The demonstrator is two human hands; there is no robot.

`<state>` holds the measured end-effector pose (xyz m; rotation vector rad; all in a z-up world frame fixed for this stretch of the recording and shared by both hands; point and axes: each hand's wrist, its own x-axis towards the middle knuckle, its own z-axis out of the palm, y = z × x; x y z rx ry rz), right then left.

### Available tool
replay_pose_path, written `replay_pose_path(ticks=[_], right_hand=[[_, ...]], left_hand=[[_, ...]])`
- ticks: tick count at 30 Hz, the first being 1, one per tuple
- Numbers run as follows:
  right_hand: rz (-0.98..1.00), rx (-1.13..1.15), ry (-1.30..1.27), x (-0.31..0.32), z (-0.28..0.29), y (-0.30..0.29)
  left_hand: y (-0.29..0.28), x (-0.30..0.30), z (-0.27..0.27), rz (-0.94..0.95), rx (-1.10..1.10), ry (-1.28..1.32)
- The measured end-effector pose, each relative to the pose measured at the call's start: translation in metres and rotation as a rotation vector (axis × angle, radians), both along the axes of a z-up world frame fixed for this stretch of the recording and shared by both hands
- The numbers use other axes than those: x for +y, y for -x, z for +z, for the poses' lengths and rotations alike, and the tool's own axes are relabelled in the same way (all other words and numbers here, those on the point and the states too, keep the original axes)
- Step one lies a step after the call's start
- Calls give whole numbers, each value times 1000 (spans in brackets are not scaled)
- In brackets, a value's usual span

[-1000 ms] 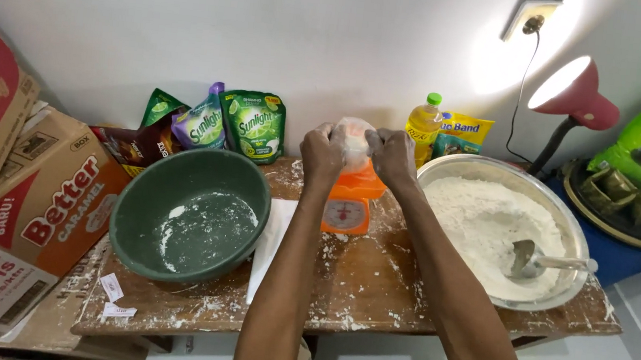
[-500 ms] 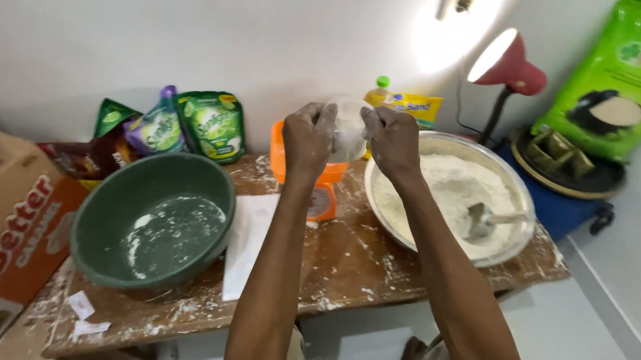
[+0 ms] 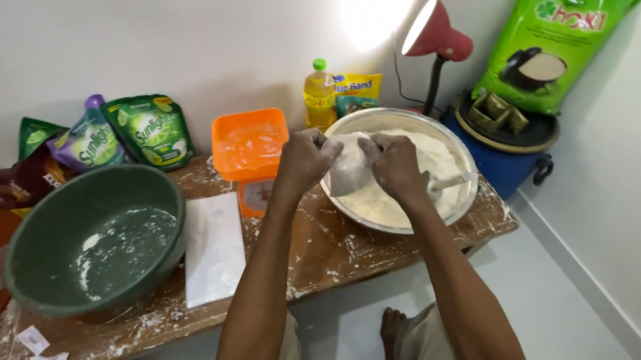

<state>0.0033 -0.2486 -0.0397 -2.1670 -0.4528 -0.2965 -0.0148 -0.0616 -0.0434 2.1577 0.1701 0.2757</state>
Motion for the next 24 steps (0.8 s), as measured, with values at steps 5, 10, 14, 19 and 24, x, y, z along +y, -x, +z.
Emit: replay_pose_path(ticks=[5, 10, 14, 19, 24], right_hand=[[25, 69, 28, -21, -10, -2], [49, 96, -4, -41, -31, -14], [56, 84, -7, -50, -20, 0], [39, 158, -13, -59, 12, 26], [-276, -301, 552, -96, -13, 2]], left_hand=[[20, -25, 18, -181, -14, -82], [9, -44, -4, -276, -129, -79], [1, -52, -12, -287, -134, -78], [5, -59, -10, -237, -169, -57], [5, -64, -12, -101, -160, -1]])
